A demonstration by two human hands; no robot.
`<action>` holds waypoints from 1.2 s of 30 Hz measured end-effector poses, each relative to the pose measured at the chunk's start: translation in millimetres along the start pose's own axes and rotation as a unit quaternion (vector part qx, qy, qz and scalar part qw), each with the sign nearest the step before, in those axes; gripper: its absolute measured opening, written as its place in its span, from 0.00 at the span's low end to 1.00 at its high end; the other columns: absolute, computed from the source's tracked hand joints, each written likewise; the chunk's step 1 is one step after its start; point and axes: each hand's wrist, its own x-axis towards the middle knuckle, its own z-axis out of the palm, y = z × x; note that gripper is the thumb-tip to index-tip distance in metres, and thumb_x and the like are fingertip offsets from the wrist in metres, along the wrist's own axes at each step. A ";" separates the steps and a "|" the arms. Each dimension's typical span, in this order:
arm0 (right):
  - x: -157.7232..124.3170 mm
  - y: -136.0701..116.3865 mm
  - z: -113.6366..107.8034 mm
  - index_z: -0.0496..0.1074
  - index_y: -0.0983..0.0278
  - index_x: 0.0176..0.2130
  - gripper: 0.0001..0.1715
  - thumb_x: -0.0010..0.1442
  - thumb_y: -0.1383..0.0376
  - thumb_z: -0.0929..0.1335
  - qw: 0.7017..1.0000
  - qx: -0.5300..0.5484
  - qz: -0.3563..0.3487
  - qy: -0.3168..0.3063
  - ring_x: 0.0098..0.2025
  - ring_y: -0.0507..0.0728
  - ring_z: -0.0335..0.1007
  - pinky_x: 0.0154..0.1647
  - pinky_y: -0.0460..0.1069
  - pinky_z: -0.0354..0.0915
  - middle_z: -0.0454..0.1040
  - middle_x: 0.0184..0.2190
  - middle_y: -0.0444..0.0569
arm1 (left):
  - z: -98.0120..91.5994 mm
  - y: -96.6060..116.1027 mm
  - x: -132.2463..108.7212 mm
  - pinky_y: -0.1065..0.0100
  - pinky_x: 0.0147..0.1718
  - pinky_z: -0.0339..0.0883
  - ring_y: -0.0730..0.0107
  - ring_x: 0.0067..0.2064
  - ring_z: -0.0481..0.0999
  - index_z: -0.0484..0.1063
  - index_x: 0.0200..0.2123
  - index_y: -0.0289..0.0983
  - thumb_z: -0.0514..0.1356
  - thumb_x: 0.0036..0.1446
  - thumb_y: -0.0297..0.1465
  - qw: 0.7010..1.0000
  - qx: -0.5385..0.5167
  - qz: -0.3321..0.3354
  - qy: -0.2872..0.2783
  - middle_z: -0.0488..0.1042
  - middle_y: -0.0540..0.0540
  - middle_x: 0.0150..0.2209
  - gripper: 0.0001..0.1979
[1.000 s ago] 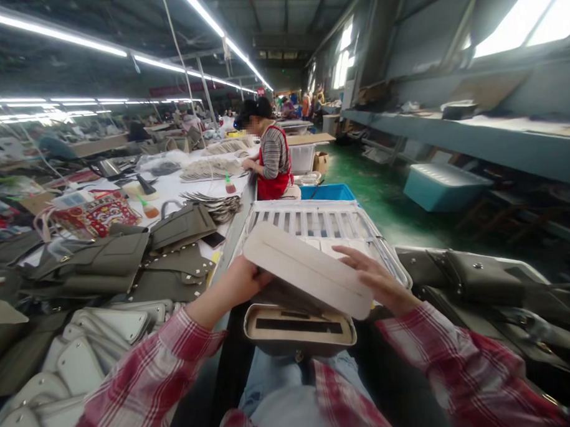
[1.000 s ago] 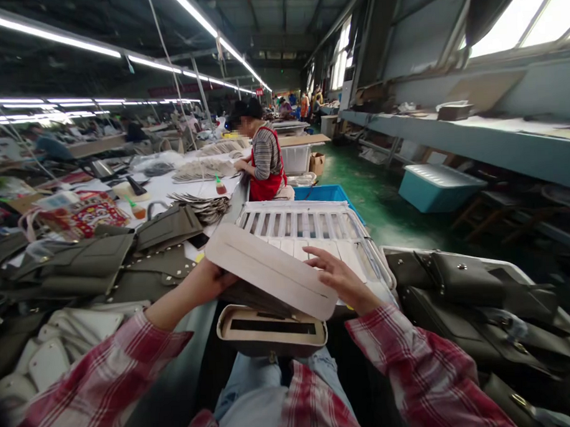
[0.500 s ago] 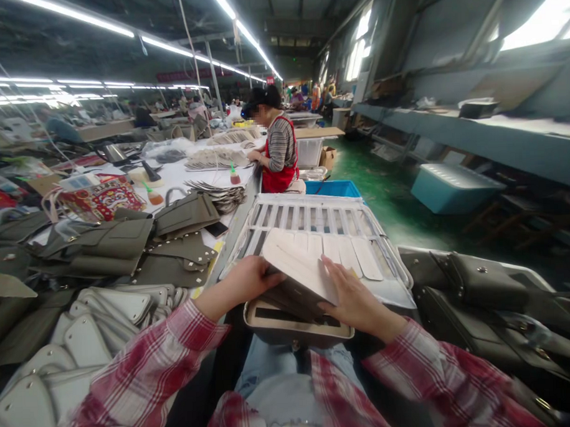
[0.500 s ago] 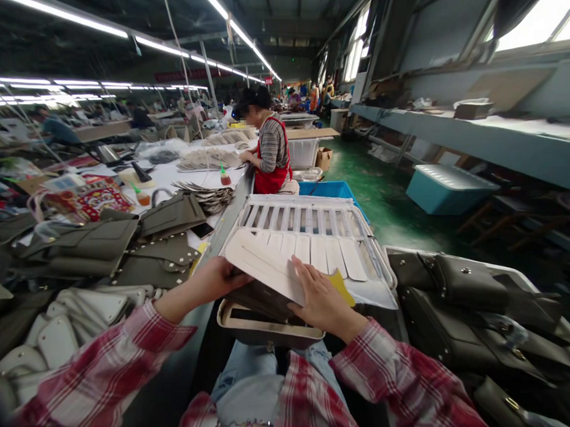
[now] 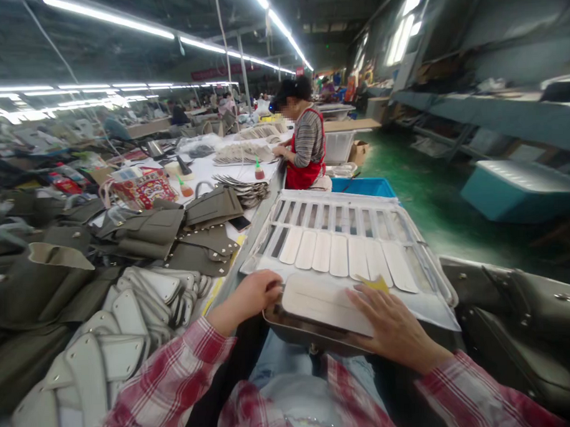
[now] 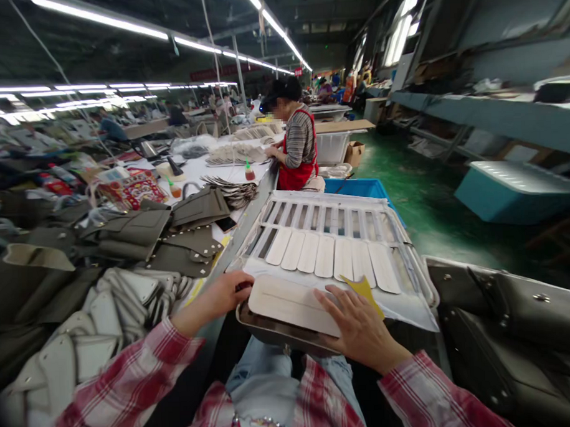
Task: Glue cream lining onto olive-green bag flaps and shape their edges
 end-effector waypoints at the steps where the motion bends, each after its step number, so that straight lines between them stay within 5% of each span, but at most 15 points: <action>1: 2.1 -2.3 3.1 0.50 0.65 0.64 0.45 0.55 0.49 0.66 1.000 -0.008 -0.013 0.001 0.51 0.68 0.59 0.47 0.61 0.60 0.60 0.54 0.61 | -1.0 -7.0 -4.9 0.68 0.40 0.64 0.67 0.36 0.71 0.73 0.39 0.35 0.56 0.53 0.32 0.998 -0.020 -0.024 0.051 0.73 0.45 0.35 0.12; 4: 12.7 -12.9 13.6 0.49 0.61 0.64 0.43 0.58 0.47 0.64 0.999 -0.046 -0.028 0.000 0.46 0.67 0.61 0.43 0.60 0.60 0.62 0.52 0.60 | 7.5 -27.2 -23.1 0.67 0.38 0.65 0.68 0.34 0.71 0.69 0.47 0.32 0.56 0.55 0.38 0.983 -0.064 -0.130 0.110 0.71 0.46 0.33 0.20; 7: 21.1 -22.8 18.6 0.51 0.58 0.64 0.41 0.58 0.46 0.64 0.995 -0.091 -0.037 0.000 0.43 0.66 0.62 0.40 0.59 0.60 0.64 0.50 0.60 | 31.4 -36.3 -40.3 0.67 0.37 0.66 0.67 0.34 0.71 0.66 0.51 0.33 0.56 0.54 0.45 0.968 -0.120 -0.207 0.071 0.72 0.46 0.33 0.26; 12: 15.1 -27.7 13.2 0.52 0.57 0.64 0.42 0.56 0.47 0.66 0.993 -0.095 -0.060 -0.040 0.37 0.63 0.62 0.34 0.55 0.60 0.65 0.43 0.58 | 57.5 -29.7 -51.5 0.70 0.31 0.67 0.66 0.36 0.72 0.64 0.52 0.35 0.55 0.55 0.46 0.960 -0.170 -0.223 0.020 0.73 0.42 0.39 0.27; 20: 5.3 -21.1 10.1 0.54 0.58 0.63 0.40 0.57 0.48 0.66 0.992 -0.094 -0.049 -0.067 0.33 0.61 0.61 0.31 0.54 0.59 0.64 0.38 0.56 | 56.1 -35.0 -43.6 0.76 0.19 0.64 0.77 0.25 0.66 0.61 0.51 0.35 0.55 0.56 0.41 0.902 -0.322 -0.285 -0.026 0.66 0.50 0.31 0.22; 27: 9.5 -28.7 9.4 0.53 0.58 0.63 0.45 0.52 0.49 0.69 0.988 -0.082 -0.080 -0.103 0.32 0.61 0.62 0.28 0.53 0.58 0.63 0.36 0.54 | 55.0 -38.7 -40.2 0.76 0.18 0.65 0.77 0.23 0.67 0.61 0.53 0.37 0.51 0.57 0.35 0.912 -0.292 -0.284 -0.056 0.68 0.51 0.28 0.20; 36: 18.4 -26.5 10.5 0.57 0.55 0.61 0.45 0.48 0.47 0.70 0.983 -0.057 -0.079 -0.155 0.32 0.61 0.64 0.28 0.52 0.58 0.66 0.40 0.57 | 36.2 -22.4 -32.2 0.72 0.24 0.62 0.73 0.23 0.67 0.66 0.52 0.36 0.50 0.56 0.30 0.979 -0.083 -0.178 -0.054 0.69 0.51 0.25 0.20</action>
